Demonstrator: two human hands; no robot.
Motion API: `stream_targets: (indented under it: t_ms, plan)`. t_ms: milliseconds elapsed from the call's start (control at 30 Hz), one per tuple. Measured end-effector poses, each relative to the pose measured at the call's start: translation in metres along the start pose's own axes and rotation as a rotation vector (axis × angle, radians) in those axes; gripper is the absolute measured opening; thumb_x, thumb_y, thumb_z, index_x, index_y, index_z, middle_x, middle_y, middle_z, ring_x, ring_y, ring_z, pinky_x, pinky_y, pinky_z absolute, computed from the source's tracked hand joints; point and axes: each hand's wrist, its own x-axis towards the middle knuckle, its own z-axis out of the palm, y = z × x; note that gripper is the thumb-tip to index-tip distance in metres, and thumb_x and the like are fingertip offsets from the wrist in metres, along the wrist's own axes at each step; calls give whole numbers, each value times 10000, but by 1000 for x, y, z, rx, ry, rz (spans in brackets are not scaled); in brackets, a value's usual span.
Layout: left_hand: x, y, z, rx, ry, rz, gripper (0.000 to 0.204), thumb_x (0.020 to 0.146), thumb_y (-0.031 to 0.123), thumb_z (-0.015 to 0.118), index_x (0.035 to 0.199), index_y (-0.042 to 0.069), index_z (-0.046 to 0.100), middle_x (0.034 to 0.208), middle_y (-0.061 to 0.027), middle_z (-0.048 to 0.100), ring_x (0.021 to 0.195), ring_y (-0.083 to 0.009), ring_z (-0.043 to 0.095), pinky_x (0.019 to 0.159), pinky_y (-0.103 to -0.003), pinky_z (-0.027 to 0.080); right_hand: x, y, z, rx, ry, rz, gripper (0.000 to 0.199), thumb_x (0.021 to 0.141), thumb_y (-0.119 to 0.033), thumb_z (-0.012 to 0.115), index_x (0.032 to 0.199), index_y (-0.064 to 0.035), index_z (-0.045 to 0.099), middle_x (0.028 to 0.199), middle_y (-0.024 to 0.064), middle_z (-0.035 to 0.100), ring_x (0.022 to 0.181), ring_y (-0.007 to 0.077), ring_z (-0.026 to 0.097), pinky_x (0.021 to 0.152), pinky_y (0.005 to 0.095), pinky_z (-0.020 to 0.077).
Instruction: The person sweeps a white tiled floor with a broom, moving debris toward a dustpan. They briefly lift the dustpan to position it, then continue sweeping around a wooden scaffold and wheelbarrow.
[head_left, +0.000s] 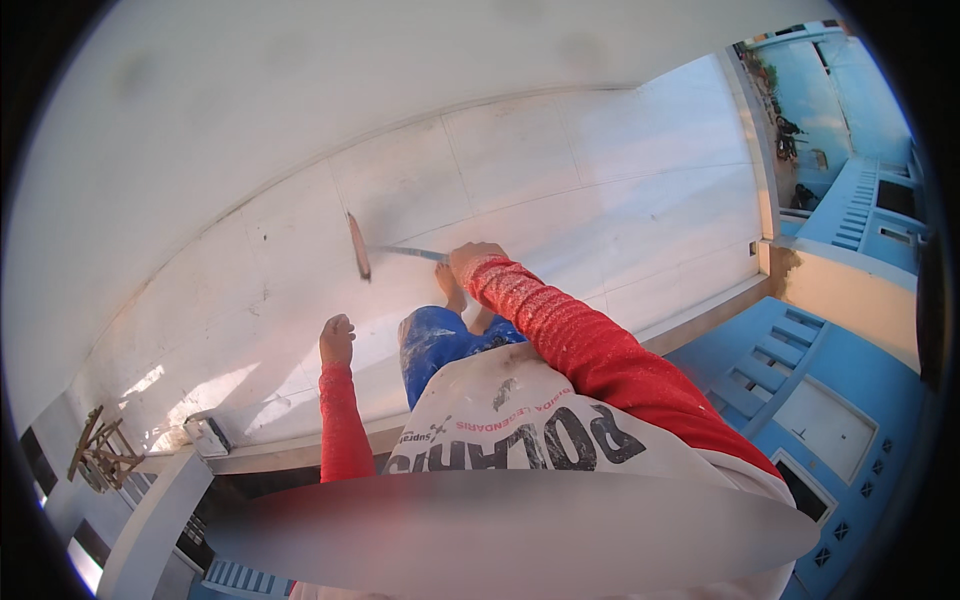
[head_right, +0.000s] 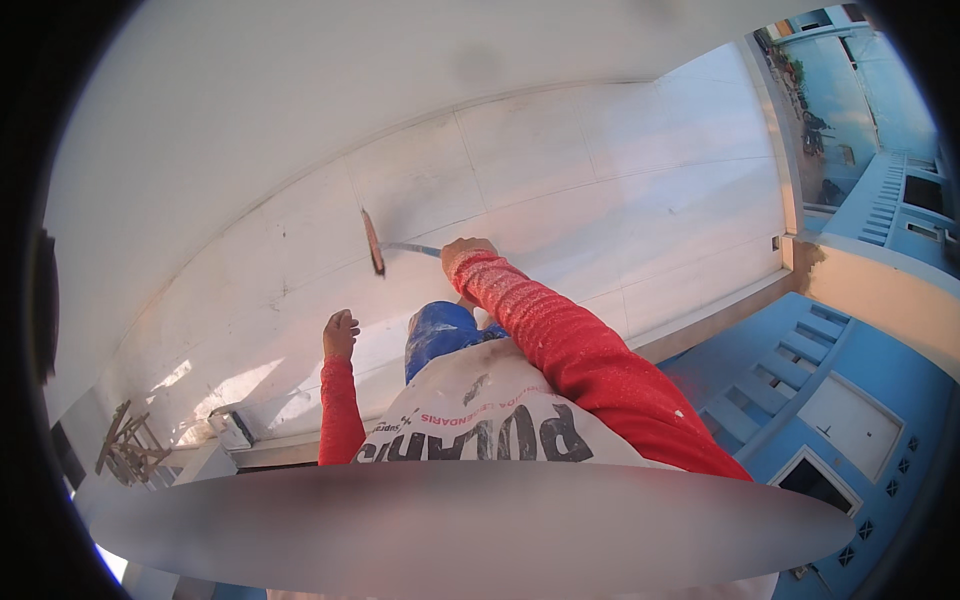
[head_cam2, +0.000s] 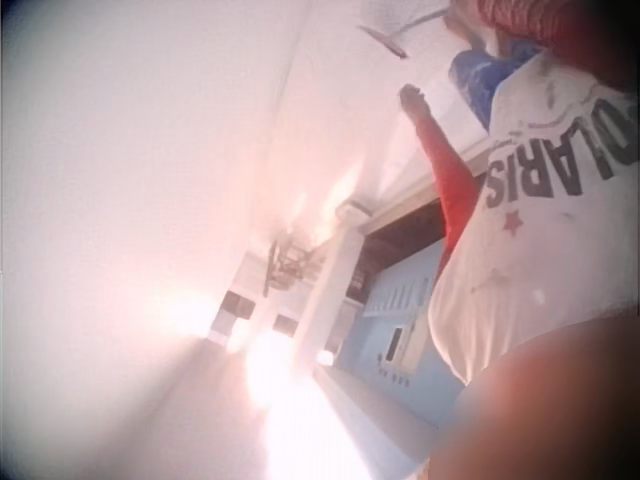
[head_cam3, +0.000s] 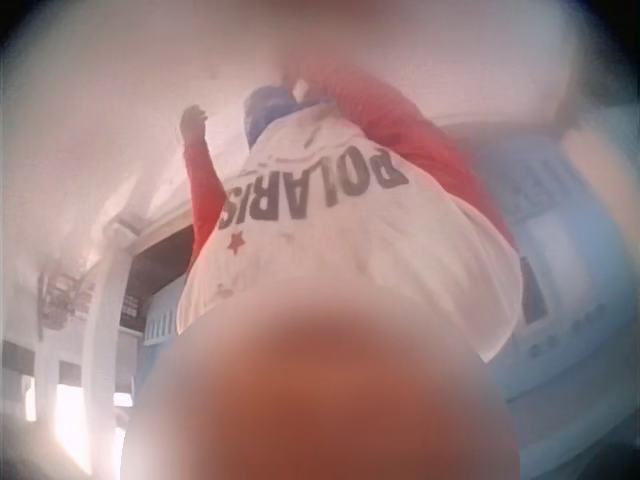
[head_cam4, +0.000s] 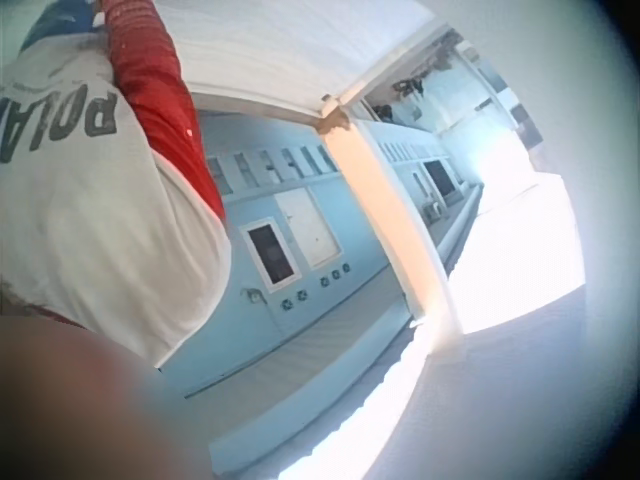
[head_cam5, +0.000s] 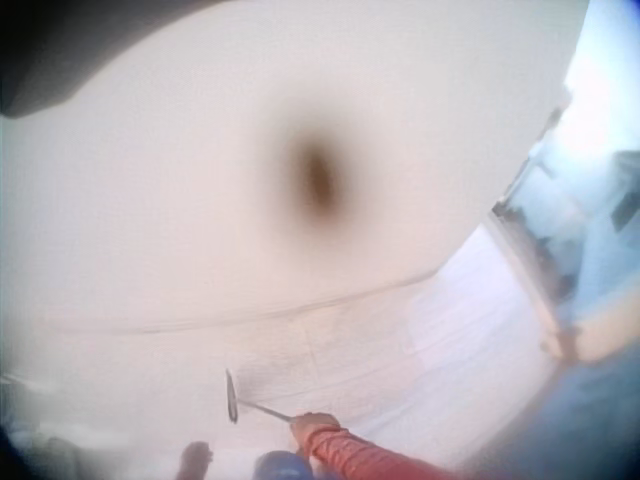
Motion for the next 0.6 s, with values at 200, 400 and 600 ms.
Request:
stream_targets:
  t_ms: [200, 400, 600]
  plan:
    - [50, 0, 42, 98, -162, -101, 391, 933, 324, 548, 1161, 10, 598, 862, -105, 672, 649, -136, 610, 537, -264, 476, -16, 116, 24, 149, -1, -26, 378, 932, -346, 484, 1126, -82, 672, 1156, 168, 658, 1106, 337, 611, 974, 437, 461]
    - [56, -16, 69, 181, -176, -430, 334, 928, 338, 527, 1171, 111, 553, 856, -126, 659, 591, -218, 601, 449, -346, 434, -118, 378, 8, 953, 22, 359, 391, 948, -280, 545, 1284, -83, 577, 717, 62, 585, 533, 132, 518, 462, 289, 436]
    - [20, 47, 109, 201, -125, -500, 344, 890, 309, 541, 1102, 46, 604, 724, -92, 647, 517, -150, 574, 436, -304, 441, -40, 575, -6, 1506, 413, 710, 236, 978, -251, 503, 1171, -133, 574, 577, 12, 476, 365, 107, 394, 317, 295, 290]
